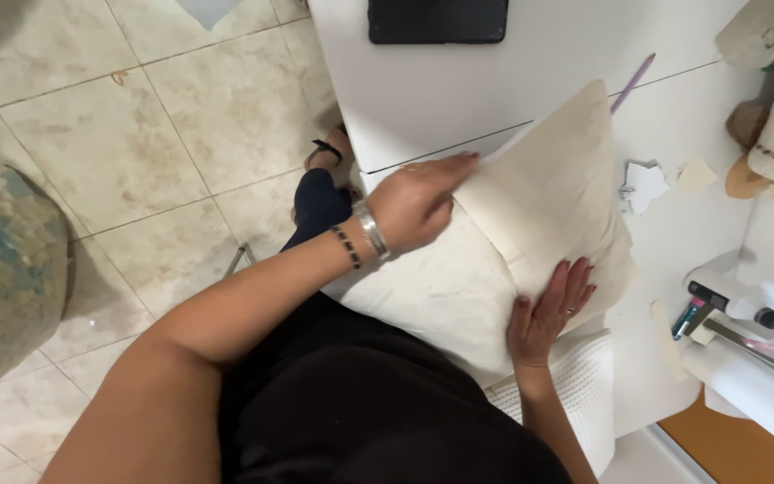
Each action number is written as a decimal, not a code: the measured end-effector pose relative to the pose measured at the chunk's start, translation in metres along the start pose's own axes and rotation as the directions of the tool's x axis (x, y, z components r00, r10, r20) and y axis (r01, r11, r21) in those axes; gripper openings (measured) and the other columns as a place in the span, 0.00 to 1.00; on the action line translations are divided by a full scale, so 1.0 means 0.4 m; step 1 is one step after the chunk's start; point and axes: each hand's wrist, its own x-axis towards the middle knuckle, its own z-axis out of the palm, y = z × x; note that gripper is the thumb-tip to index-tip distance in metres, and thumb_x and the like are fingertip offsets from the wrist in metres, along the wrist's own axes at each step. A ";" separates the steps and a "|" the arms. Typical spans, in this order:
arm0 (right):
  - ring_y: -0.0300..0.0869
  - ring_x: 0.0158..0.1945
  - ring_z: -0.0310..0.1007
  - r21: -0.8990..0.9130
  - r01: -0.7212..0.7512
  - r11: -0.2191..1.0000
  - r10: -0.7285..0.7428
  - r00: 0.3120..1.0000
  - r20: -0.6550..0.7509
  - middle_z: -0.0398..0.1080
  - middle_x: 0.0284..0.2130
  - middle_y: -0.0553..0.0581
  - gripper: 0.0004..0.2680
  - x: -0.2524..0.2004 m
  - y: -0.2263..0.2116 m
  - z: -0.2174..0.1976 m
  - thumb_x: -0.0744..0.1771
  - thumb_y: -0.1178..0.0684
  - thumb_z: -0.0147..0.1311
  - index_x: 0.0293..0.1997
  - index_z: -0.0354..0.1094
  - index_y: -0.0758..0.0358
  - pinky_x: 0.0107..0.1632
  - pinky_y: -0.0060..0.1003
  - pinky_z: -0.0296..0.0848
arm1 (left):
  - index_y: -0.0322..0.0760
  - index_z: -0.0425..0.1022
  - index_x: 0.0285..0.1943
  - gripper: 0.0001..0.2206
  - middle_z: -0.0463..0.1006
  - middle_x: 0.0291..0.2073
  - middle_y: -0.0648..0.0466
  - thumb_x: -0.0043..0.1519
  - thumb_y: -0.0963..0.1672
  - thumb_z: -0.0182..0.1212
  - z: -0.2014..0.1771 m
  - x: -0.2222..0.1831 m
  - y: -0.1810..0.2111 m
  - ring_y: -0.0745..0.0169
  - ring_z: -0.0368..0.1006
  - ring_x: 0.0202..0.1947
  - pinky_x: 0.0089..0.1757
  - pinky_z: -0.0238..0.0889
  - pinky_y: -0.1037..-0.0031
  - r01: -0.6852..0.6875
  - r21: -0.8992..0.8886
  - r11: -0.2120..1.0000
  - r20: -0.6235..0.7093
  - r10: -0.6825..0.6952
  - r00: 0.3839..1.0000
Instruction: Assembling and stuffing pillows using a glue gun and manual manipulation
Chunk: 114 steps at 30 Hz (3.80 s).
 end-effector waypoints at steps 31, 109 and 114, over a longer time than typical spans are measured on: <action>0.66 0.77 0.42 -0.021 0.020 1.000 -0.021 0.999 -0.026 0.47 0.74 0.74 0.30 0.005 0.004 0.007 0.71 0.32 0.34 0.76 0.50 0.70 0.73 0.59 0.32 | 0.41 0.81 0.40 0.03 0.82 0.31 0.50 0.60 0.40 0.64 0.040 0.055 -0.028 0.49 0.80 0.34 0.41 0.73 0.61 -0.145 0.306 0.941 -0.221 0.219 0.951; 0.39 0.36 0.73 -0.129 0.099 0.987 -0.131 0.952 -0.277 0.73 0.33 0.43 0.07 0.060 -0.072 -0.137 0.70 0.45 0.61 0.35 0.75 0.49 0.48 0.36 0.71 | 0.34 0.73 0.65 0.29 0.78 0.52 0.43 0.64 0.57 0.60 0.137 -0.036 0.142 0.45 0.74 0.55 0.57 0.63 0.55 -0.738 0.221 0.637 0.639 0.477 0.603; 0.37 0.32 0.70 -0.352 0.185 0.918 -0.302 0.899 -0.318 0.69 0.30 0.44 0.09 0.076 -0.081 -0.140 0.71 0.51 0.57 0.31 0.68 0.51 0.44 0.34 0.71 | 0.34 0.72 0.65 0.28 0.78 0.52 0.43 0.65 0.57 0.58 0.137 -0.033 0.166 0.46 0.75 0.54 0.55 0.65 0.57 -0.718 0.201 0.666 0.618 0.483 0.621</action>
